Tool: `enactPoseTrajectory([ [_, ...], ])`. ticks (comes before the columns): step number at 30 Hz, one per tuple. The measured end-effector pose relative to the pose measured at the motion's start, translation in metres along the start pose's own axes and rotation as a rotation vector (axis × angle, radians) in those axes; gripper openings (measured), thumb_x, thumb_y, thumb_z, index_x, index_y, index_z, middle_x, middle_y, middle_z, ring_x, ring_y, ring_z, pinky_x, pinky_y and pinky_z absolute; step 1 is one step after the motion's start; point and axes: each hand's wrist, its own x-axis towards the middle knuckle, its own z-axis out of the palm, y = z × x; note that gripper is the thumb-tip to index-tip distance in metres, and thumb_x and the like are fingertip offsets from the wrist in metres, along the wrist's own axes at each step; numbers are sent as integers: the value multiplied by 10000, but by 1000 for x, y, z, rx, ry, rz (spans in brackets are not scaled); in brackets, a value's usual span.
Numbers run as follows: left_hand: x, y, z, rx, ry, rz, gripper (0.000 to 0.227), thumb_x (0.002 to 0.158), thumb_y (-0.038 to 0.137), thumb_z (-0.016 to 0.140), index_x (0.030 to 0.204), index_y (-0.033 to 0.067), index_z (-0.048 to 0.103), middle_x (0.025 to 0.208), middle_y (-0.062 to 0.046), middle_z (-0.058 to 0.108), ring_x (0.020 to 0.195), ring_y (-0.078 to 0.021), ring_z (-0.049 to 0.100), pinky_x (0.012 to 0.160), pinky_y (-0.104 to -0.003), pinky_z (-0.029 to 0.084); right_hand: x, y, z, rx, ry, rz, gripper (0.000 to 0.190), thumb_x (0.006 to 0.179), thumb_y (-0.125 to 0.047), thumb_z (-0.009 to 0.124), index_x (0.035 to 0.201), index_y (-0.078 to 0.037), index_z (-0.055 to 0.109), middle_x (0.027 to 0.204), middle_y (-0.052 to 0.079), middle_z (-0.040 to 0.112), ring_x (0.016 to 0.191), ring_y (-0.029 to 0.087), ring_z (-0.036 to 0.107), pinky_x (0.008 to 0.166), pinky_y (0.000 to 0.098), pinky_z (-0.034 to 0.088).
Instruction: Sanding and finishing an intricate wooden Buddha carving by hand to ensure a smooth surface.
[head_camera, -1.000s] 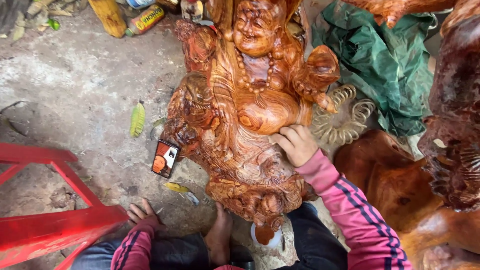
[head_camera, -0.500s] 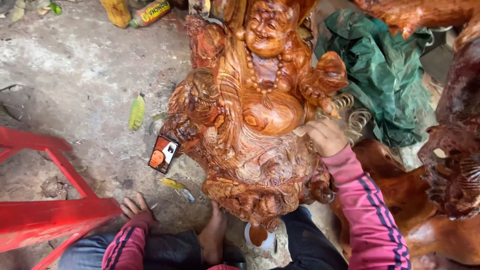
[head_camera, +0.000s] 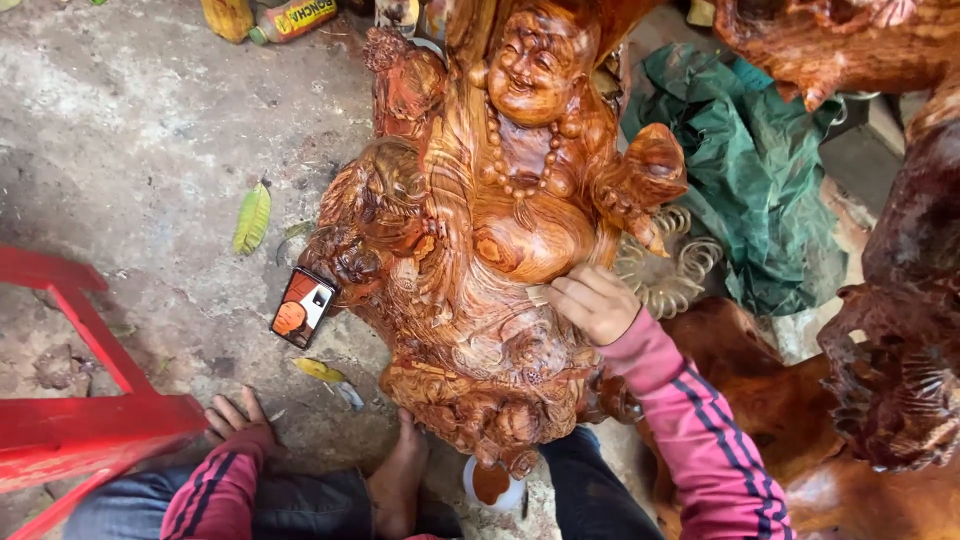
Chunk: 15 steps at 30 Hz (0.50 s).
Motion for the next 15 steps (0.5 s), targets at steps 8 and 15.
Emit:
enactPoseTrajectory([
  [8,-4,-3,-14,-11,-69,41,1870,453,615,1107,1603,203,-310,1615,-377,-326,1497,-557,-208,1166,-644,72,-27,16,16,-62,58,98,264,882,-9,671,1136,-47,730,1054,71,708,926,199,630,830,292,541],
  [15,-8,-3,-10,1,-3,49,1942,377,666,1126,1602,214,-311,1628,-363,-305,1514,-541,-176,1169,-644,105,-36,22,19,-88,50,107,265,901,-10,624,1123,-116,725,1005,32,708,855,162,617,781,285,532],
])
